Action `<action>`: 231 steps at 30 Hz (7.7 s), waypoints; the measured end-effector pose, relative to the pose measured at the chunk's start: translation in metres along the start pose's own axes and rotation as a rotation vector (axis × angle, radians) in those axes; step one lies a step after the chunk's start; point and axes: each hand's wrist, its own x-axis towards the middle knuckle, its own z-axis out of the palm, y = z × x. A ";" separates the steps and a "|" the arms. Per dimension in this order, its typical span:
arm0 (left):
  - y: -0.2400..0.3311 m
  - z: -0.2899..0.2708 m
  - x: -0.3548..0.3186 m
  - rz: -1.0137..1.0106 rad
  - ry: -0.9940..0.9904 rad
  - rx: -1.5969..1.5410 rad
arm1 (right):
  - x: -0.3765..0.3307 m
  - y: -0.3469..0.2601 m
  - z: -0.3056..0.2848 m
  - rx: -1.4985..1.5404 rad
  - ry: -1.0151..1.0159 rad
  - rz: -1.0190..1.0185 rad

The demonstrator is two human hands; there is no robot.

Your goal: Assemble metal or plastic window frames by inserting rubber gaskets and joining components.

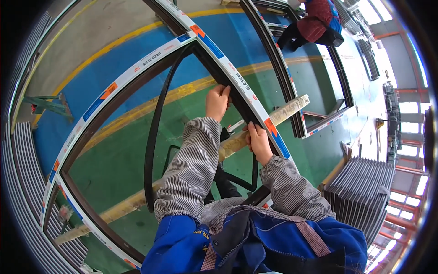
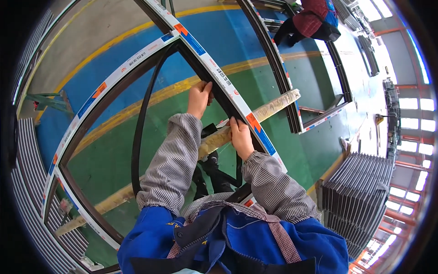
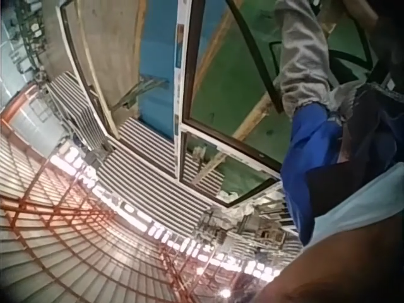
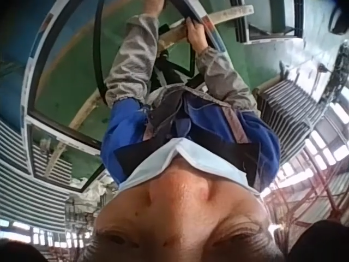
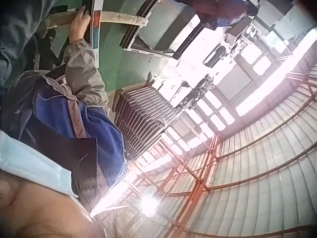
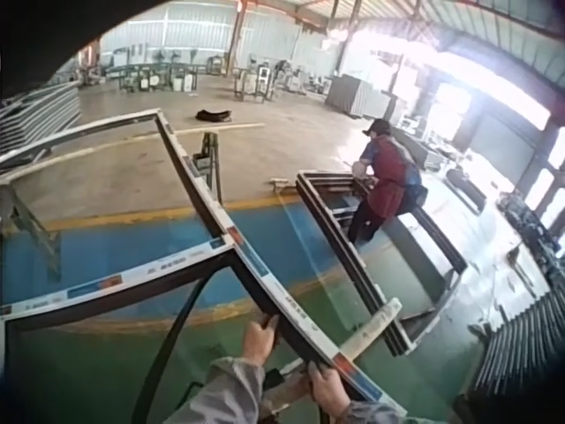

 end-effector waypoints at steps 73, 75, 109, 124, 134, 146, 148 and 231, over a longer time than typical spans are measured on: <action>0.063 -0.122 0.020 0.203 0.622 0.894 | 0.112 -0.118 0.105 -1.248 0.388 -0.688; 0.059 -0.122 0.027 0.182 0.590 0.859 | 0.121 -0.126 0.116 -1.284 0.450 -0.797; 0.072 -0.116 0.040 0.342 0.599 0.893 | 0.182 -0.175 0.162 -1.115 0.416 -0.834; 0.065 -0.123 0.053 0.274 0.614 0.626 | 0.137 -0.133 0.175 -0.711 0.599 -1.301; 0.112 -0.153 0.015 0.270 0.361 1.110 | 0.041 -0.053 0.252 0.793 -0.708 0.049; 0.017 -0.230 -0.231 0.075 0.767 0.917 | 0.078 -0.089 0.301 0.494 -0.514 0.104; 0.045 -0.290 -0.215 0.162 0.805 0.984 | 0.080 -0.096 0.286 0.507 -0.610 0.055; -0.064 -0.230 -0.391 0.230 1.084 0.421 | -0.116 0.011 0.039 -0.665 -0.674 -1.058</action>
